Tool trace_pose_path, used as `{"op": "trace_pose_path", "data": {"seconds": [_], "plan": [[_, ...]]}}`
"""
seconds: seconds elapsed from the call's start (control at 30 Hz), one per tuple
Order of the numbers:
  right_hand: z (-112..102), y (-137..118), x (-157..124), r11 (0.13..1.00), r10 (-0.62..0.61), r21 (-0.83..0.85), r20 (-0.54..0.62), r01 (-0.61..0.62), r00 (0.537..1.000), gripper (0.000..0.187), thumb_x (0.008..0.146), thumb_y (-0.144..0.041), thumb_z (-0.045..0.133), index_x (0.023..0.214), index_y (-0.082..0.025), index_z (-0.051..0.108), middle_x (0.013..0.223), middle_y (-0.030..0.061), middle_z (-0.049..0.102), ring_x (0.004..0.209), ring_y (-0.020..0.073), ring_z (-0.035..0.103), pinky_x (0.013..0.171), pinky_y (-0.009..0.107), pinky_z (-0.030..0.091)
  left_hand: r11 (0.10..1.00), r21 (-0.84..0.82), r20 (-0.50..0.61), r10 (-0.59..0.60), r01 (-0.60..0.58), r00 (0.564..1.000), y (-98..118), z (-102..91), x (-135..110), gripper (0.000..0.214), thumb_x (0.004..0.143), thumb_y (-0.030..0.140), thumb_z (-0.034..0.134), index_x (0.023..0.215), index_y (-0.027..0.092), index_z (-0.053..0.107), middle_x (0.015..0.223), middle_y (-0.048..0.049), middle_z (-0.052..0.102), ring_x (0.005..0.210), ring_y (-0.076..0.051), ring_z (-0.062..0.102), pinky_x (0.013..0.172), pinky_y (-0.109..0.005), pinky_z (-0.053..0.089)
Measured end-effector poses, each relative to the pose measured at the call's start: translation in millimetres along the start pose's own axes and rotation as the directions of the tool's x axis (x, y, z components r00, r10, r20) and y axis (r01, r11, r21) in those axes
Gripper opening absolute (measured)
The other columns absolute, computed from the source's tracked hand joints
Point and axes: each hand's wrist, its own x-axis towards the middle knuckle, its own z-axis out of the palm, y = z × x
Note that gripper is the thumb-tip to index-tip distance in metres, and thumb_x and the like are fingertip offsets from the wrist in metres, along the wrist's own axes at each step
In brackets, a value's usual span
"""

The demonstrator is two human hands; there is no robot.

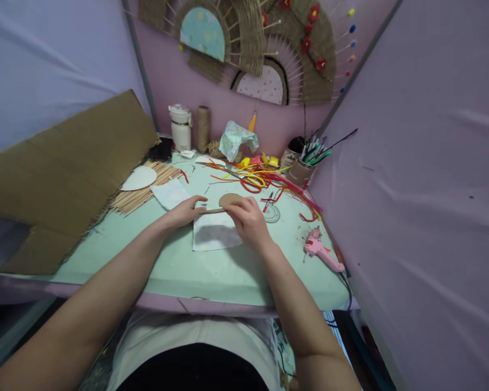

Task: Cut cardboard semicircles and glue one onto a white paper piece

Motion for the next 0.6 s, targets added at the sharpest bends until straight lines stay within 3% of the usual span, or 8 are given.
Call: {"op": "trace_pose_path", "data": {"seconds": [0.23, 0.4, 0.5, 0.6], "plan": [[21, -8, -27, 0.973, -0.097, -0.190, 0.180, 0.131, 0.979, 0.030, 0.096, -0.018, 0.044, 0.109, -0.025, 0.071, 0.102, 0.0113, 0.069, 0.097, 0.0260, 0.054, 0.085, 0.043, 0.048, 1.000, 0.025, -0.003, -0.003, 0.003, 1.000, 1, -2.1, -1, 0.049, 0.079, 0.035, 0.057, 0.124, 0.017, 0.060, 0.110, -0.0085, 0.070, 0.096, -0.025, 0.065, 0.084, -0.031, 0.048], [19, -2, -28, 0.986, -0.051, -0.138, 0.278, 0.093, 0.959, 0.009, 0.085, -0.022, 0.063, 0.093, -0.020, 0.066, 0.123, 0.0139, 0.060, 0.116, 0.0291, 0.048, 0.097, 0.045, 0.044, 0.999, 0.051, -0.012, 0.014, -0.013, 1.000, 0, -2.7, 0, 0.054, 0.076, 0.033, 0.062, 0.128, 0.016, 0.058, 0.112, -0.0095, 0.067, 0.102, -0.027, 0.062, 0.088, -0.033, 0.046], [17, 0, -23, 0.995, 0.013, -0.097, 0.319, 0.019, 0.948, 0.027, 0.079, -0.027, 0.070, 0.102, -0.019, 0.060, 0.134, 0.0160, 0.053, 0.124, 0.0302, 0.046, 0.102, 0.046, 0.040, 0.998, 0.069, -0.006, 0.013, -0.012, 1.000, 0, -2.6, 0, 0.062, 0.073, 0.033, 0.067, 0.131, 0.015, 0.055, 0.107, -0.0081, 0.067, 0.100, -0.027, 0.062, 0.087, -0.032, 0.045], [17, -1, -14, 0.996, 0.056, -0.080, 0.411, -0.025, 0.910, 0.038, 0.077, -0.028, 0.072, 0.111, -0.020, 0.056, 0.126, 0.0143, 0.059, 0.118, 0.0292, 0.052, 0.101, 0.046, 0.039, 0.994, 0.102, -0.008, 0.029, -0.028, 1.000, 0, -3.3, -1, 0.068, 0.071, 0.033, 0.070, 0.134, 0.015, 0.052, 0.102, -0.0066, 0.066, 0.097, -0.026, 0.062, 0.084, -0.030, 0.045]]}}
